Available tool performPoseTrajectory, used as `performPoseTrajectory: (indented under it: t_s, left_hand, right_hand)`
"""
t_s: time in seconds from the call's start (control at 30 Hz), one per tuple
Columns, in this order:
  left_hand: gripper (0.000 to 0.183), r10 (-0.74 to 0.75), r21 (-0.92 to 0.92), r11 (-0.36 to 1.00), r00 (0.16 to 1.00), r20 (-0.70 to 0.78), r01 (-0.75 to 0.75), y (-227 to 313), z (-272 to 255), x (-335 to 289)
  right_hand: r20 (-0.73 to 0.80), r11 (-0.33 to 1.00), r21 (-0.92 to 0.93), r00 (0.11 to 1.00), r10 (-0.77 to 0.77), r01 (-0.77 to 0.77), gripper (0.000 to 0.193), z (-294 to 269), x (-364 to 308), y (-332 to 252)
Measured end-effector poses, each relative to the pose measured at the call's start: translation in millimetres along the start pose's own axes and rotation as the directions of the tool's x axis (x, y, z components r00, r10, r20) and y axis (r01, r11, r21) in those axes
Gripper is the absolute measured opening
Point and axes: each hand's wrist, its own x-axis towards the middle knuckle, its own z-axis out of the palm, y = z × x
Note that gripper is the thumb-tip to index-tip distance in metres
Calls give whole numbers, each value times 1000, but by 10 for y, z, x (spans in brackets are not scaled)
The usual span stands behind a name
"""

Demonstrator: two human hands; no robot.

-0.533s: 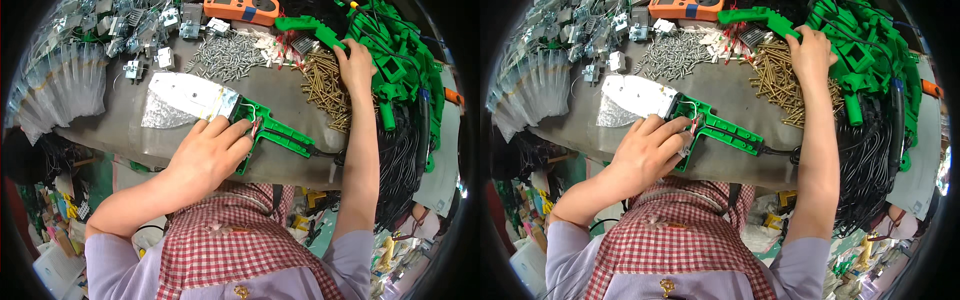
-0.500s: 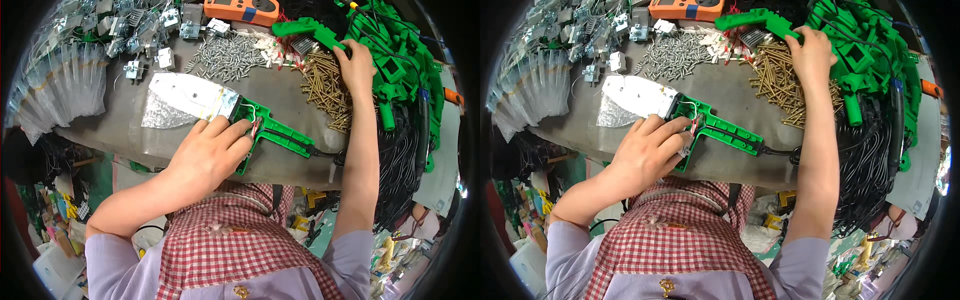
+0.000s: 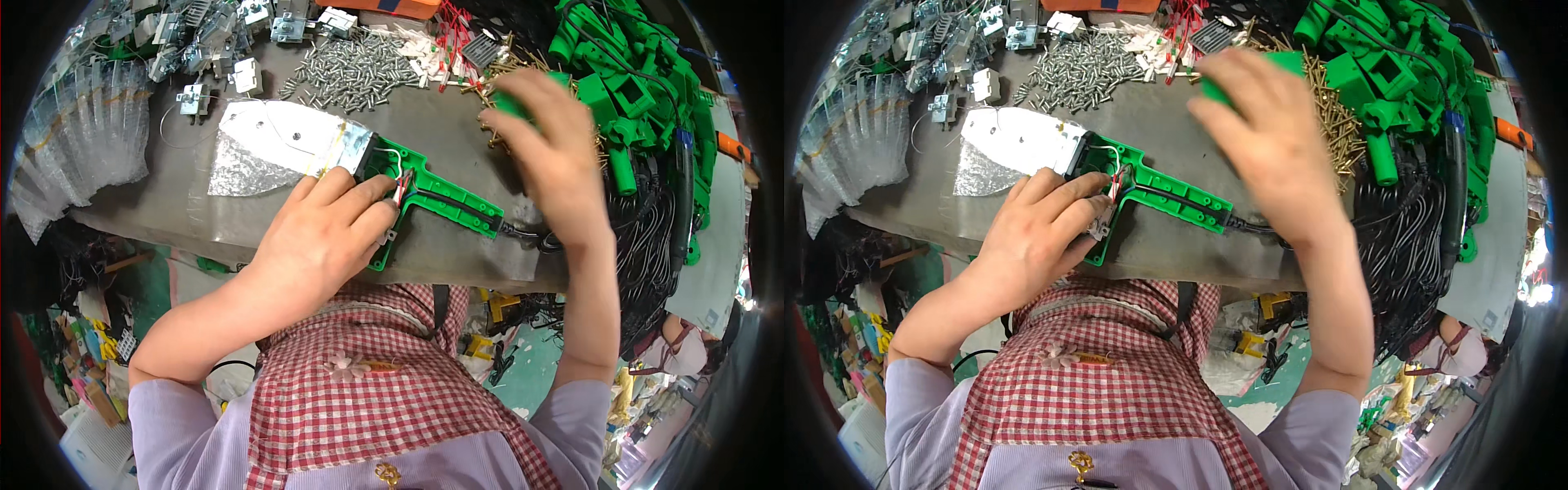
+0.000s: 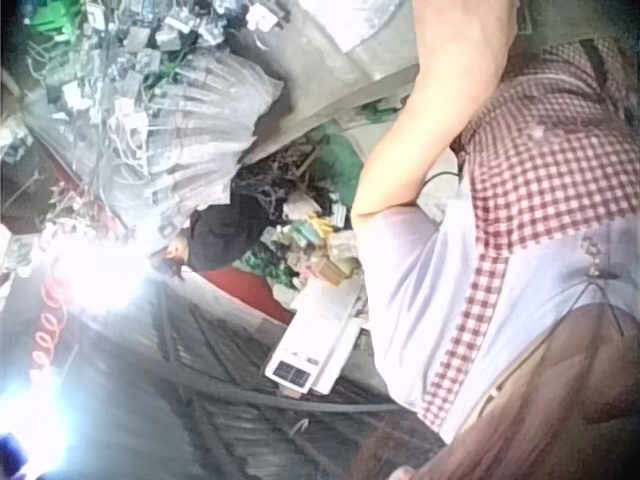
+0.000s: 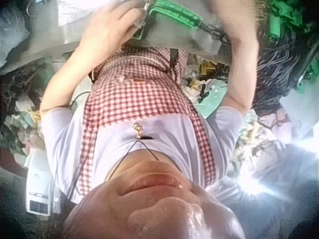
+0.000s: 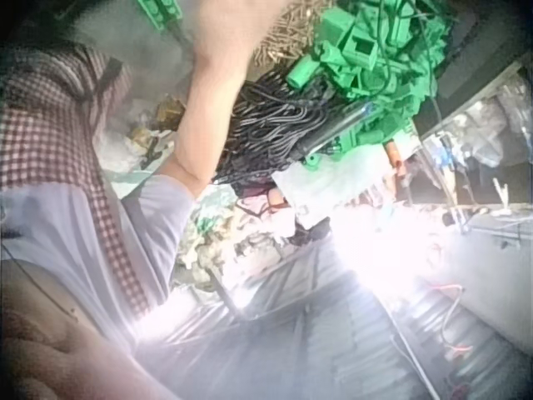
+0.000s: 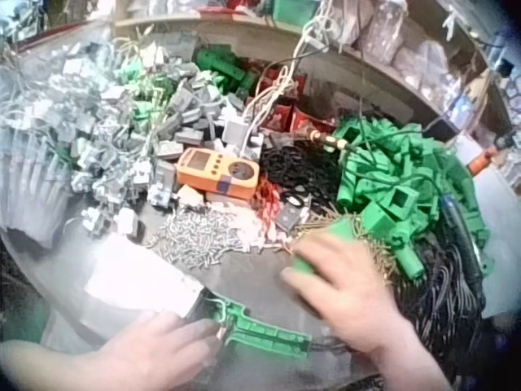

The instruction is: Assembling electronic components by soldering wires to a circuit board and securing them inside a green plastic housing with screws.

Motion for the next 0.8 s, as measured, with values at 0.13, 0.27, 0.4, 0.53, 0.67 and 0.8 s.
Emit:
performPoseTrajectory:
  t_s: [0.13,0.27,0.4,0.53,0.67,0.8]
  left_hand:
    - [40,18,-12,1000,1000,-24,-18,-18,39,34]
    - [38,30,3,1000,998,-47,-30,-39,85,-14]
    - [39,26,-8,1000,999,-30,-27,-31,73,-16]
    - [40,25,-10,1000,999,-26,-26,-36,64,-13]
    - [40,17,-29,999,999,-38,-19,-52,83,-13]
    - [40,21,-30,999,1000,-17,-22,-39,53,-6]
  right_hand:
    - [49,961,263,996,76,-87,32,219,17,-314]
    - [114,949,296,990,78,-109,32,359,99,-541]
    - [123,879,424,975,184,-220,34,505,28,-602]
    - [177,891,392,969,171,-229,32,534,62,-667]
    - [115,796,540,961,252,-273,27,500,70,-629]
    - [72,851,458,965,252,-257,25,586,91,-664]
